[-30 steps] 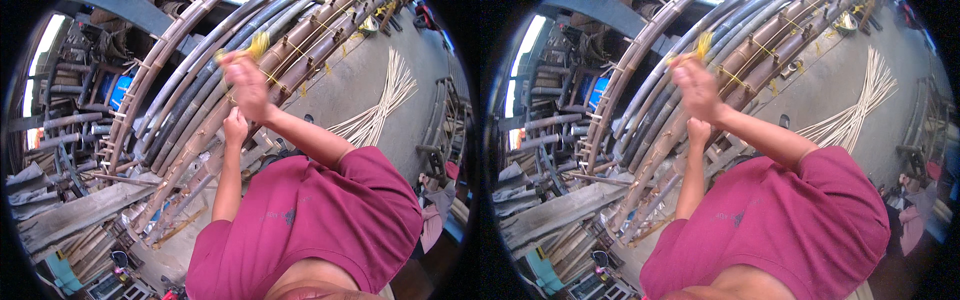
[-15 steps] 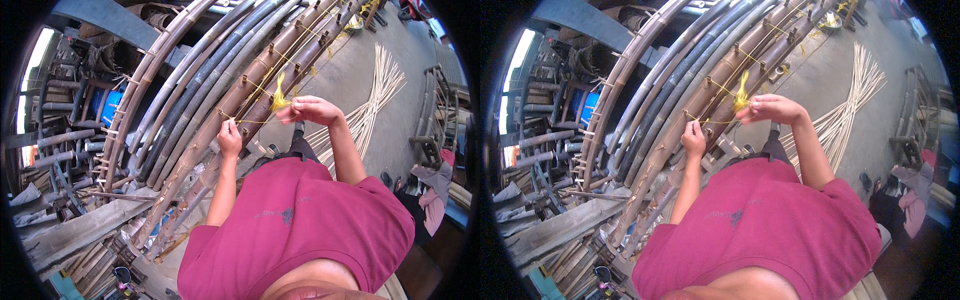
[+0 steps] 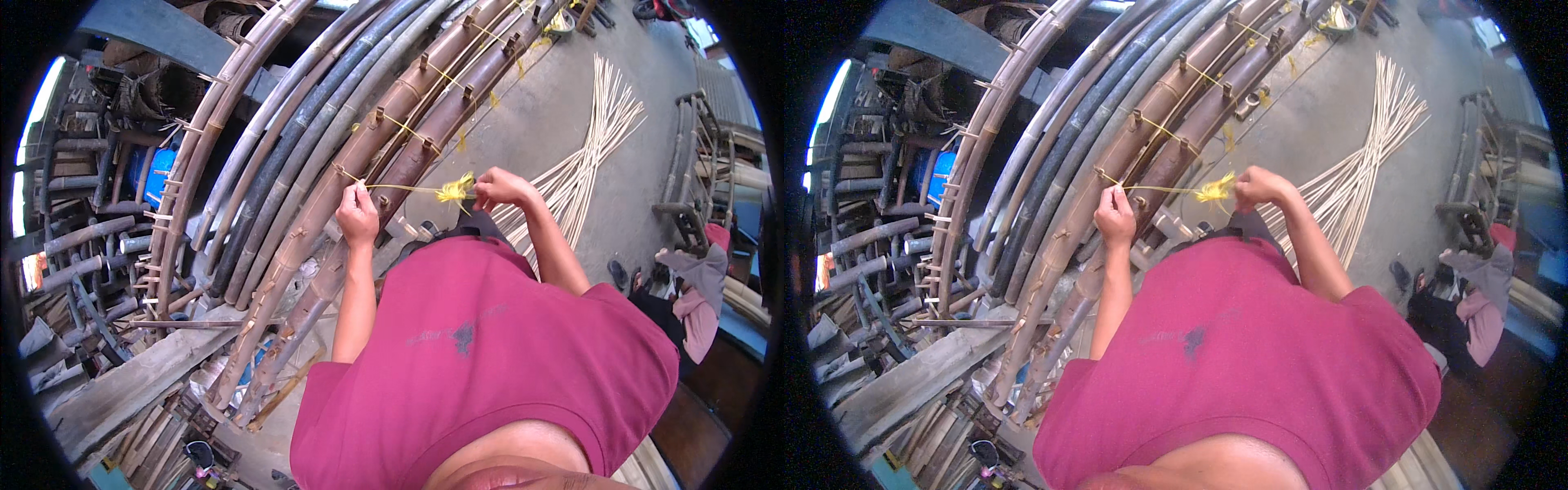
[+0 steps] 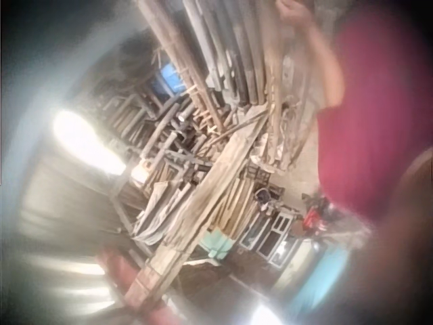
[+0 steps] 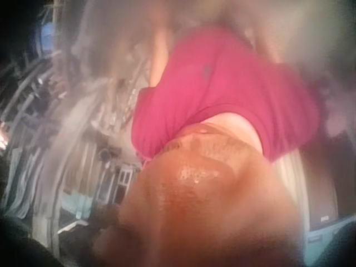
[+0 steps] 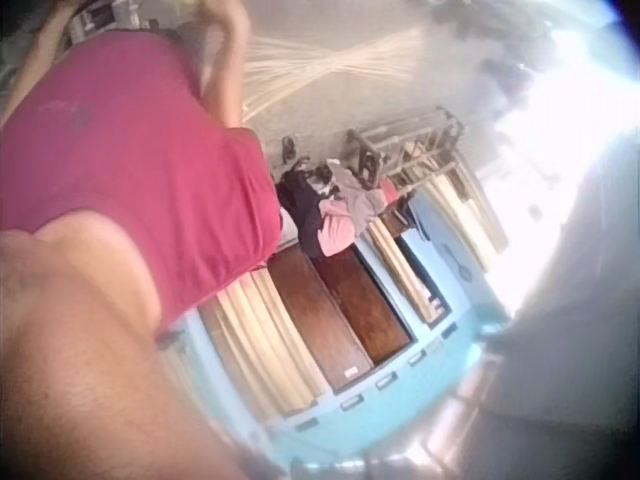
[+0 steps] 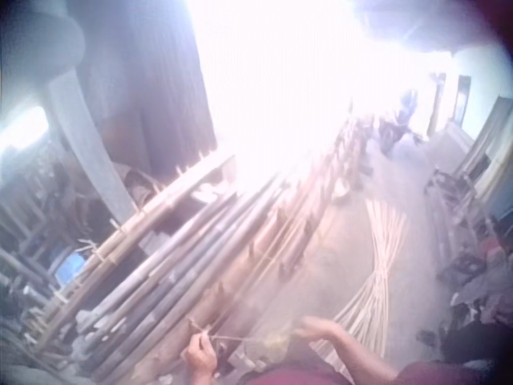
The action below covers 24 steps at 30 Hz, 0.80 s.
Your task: The person repeatedly picks thin bamboo sticks from a pile on the floor and ties them to a horizontal metal rack using yellow plastic ties. The person secures each stick by wrapping and knotting the tie around the rack and the stick.
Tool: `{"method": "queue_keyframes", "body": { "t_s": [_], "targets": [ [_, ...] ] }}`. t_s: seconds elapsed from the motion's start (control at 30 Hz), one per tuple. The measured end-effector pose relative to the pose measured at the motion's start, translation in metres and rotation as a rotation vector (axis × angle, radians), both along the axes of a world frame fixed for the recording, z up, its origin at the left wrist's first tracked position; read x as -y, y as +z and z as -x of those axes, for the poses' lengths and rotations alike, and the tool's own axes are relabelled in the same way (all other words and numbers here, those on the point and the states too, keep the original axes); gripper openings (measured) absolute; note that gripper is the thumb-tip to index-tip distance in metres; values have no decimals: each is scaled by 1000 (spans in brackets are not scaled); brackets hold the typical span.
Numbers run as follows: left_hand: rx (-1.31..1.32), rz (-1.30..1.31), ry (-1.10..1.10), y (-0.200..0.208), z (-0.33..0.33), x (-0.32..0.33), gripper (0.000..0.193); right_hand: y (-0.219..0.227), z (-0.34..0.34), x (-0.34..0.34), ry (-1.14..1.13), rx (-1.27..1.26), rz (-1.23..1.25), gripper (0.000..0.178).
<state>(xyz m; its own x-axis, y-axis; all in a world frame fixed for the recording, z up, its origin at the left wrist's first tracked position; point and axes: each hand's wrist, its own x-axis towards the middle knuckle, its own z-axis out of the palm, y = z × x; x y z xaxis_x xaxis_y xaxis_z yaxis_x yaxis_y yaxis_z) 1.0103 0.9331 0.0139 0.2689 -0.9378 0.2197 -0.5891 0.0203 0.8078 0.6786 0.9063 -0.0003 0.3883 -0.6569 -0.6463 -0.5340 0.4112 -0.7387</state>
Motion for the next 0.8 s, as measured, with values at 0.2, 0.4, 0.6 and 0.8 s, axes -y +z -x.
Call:
{"method": "queue_keyframes", "body": {
  "t_s": [0.2,0.4,0.6,0.8],
  "targets": [
    [22,56,18,-5,-4,-1,20,40,-12,0,59,138,-290,21],
    [81,99,-2,-5,-3,-1,21,69,-18,7,279,-32,143,23],
    [21,-2,18,-5,-3,-2,21,70,-23,24,314,81,182,27],
    [14,10,33,-4,-4,-7,20,104,-31,27,472,-188,319,30]
  ]
}}
